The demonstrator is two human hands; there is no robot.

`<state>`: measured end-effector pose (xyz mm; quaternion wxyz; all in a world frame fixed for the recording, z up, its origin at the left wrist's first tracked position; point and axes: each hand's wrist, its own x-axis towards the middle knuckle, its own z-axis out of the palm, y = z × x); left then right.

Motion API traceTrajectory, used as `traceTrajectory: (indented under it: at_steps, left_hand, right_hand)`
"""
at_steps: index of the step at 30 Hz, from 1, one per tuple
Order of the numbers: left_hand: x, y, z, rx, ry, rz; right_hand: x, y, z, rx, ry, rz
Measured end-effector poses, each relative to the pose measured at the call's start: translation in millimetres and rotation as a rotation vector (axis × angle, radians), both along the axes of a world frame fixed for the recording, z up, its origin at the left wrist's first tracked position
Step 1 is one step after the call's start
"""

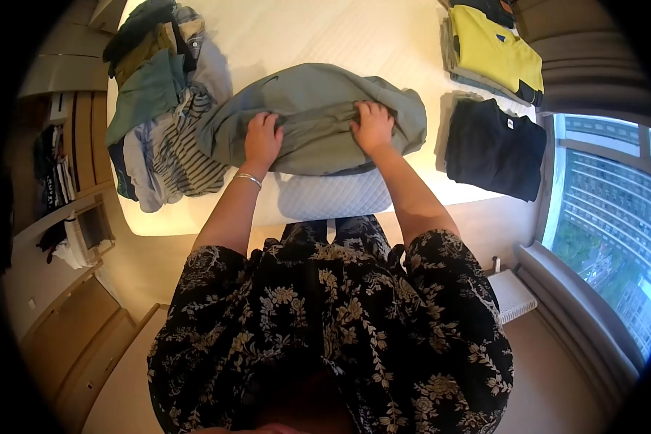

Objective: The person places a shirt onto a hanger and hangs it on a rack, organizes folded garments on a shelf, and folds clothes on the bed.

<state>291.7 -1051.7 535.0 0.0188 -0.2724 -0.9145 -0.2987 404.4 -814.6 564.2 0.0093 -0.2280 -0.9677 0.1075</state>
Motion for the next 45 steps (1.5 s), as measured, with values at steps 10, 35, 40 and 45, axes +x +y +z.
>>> traceTrajectory:
  at_steps: [10,35,40,45]
  left_hand:
    - [-15.6,-3.1,-19.5,-0.243,-0.308,0.018]
    - [-99.8,-26.7,275.6,0.973,-0.94,-0.328]
    - [-100.7,-27.1,321.5,0.891,-0.413,-0.415]
    - [-71.2,-27.8,342.2,0.325,0.413,-0.38]
  right_hand:
    - [-18.3,15.1,19.0,-0.584,0.082,-0.174]
    - [-44.0,41.4,270.5,-0.135,0.766,0.428]
    - [-66.2,43.3,310.4,-0.325,1.07,0.344]
    - [-59.4,38.7,319.4,-0.359,1.183,0.162]
